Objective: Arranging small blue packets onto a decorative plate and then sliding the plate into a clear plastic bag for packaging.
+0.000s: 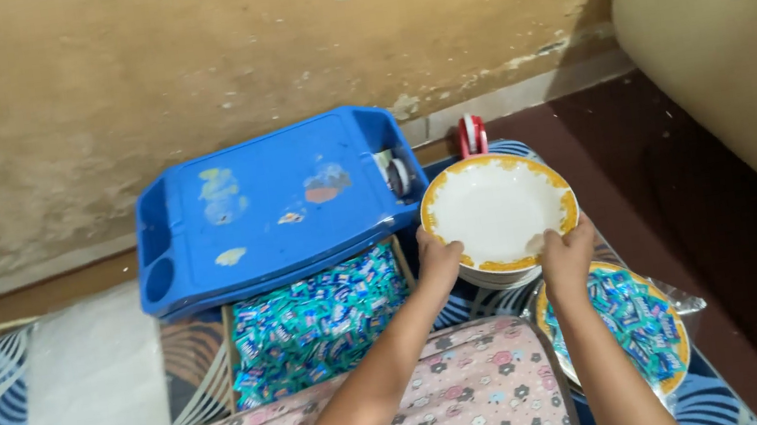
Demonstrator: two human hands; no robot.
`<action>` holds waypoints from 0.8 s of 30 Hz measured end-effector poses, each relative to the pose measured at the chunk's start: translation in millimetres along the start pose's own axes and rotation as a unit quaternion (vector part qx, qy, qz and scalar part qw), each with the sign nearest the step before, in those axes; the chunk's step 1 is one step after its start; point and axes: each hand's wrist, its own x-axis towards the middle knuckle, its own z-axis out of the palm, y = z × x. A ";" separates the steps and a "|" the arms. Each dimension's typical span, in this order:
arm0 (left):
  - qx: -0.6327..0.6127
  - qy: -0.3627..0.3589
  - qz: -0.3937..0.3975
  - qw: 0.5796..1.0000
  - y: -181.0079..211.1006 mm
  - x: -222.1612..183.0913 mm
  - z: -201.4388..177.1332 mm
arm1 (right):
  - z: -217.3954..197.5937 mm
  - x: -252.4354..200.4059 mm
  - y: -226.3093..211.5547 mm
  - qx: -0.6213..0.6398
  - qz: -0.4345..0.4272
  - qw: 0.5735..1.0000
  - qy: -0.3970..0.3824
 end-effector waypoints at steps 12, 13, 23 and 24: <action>-0.060 0.202 0.136 0.968 47.2 -71.3 -244.2 | 175.0 -119.6 -114.6 0.172 -0.022 0.957 -0.232; -0.058 0.209 0.138 0.966 49.7 -76.6 -258.9 | 188.5 -132.6 -119.8 0.177 -0.023 0.955 -0.238; -0.078 0.235 0.094 0.964 48.8 -85.7 -327.2 | 240.1 -186.9 -150.7 0.130 0.019 0.944 -0.303; -0.074 0.226 0.091 0.967 60.5 -92.0 -323.6 | 240.3 -186.2 -151.3 0.121 0.021 0.946 -0.301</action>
